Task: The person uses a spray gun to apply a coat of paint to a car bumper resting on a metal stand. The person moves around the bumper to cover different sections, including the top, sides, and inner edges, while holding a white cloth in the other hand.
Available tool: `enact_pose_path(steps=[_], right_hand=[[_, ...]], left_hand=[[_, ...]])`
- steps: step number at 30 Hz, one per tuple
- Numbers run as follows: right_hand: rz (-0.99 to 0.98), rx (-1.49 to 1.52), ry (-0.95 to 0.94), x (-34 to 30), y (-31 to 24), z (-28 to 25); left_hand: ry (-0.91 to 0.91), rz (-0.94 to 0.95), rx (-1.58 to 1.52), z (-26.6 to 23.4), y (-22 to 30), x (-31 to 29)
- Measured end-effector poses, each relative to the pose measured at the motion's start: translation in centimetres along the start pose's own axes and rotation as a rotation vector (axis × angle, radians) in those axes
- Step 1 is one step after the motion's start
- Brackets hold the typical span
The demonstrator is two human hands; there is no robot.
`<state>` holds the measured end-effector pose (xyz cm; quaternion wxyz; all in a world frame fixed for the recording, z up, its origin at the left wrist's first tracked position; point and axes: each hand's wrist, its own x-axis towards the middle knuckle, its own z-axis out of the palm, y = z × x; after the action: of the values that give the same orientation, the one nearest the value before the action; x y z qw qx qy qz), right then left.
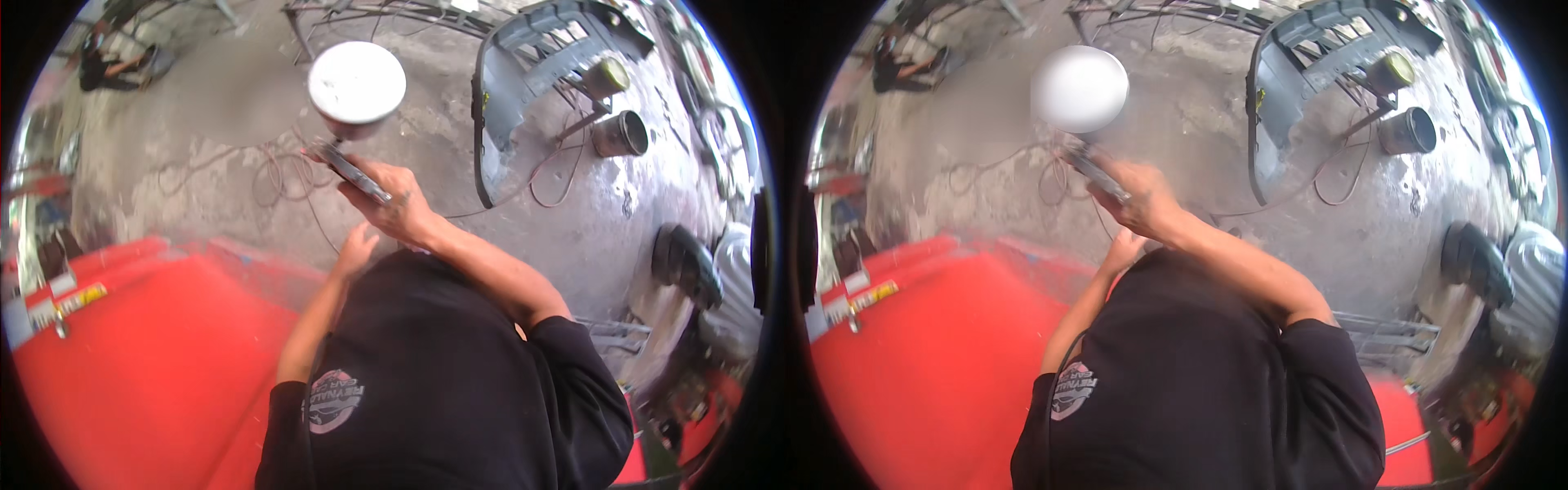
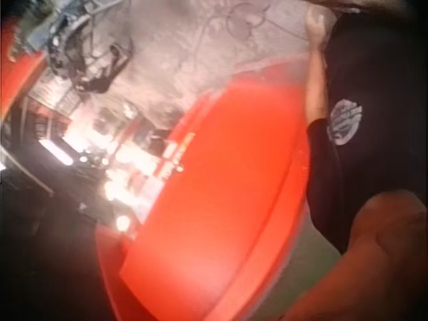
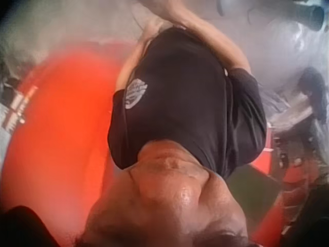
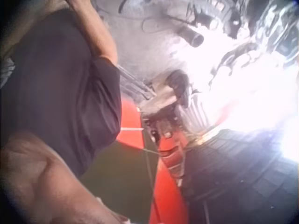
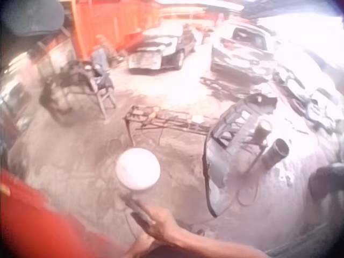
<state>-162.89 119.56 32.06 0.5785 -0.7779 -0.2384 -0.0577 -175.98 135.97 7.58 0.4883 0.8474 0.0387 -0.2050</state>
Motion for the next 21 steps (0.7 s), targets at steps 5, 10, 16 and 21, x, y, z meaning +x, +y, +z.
enact_pose_path(steps=[5, 10, 16, 21], right_hand=[[0.071, -0.126, 0.217, -0.5, 4.2, 1.4], [0.405, -0.214, 0.425, -1.3, 9.0, 2.6], [0.617, -0.29, 0.825, -3.1, 11.3, 4.2], [0.91, -0.384, 1.079, -2.4, 11.7, 5.8]], left_hand=[[-0.39, 0.084, 0.194, -5.9, -4.2, 4.5], [-0.607, 0.279, -0.007, -9.0, -6.2, 9.8], [-1.133, -0.156, -0.131, -8.6, -7.3, 14.1], [-1.428, 0.255, 0.484, -9.6, -2.0, 18.5]])
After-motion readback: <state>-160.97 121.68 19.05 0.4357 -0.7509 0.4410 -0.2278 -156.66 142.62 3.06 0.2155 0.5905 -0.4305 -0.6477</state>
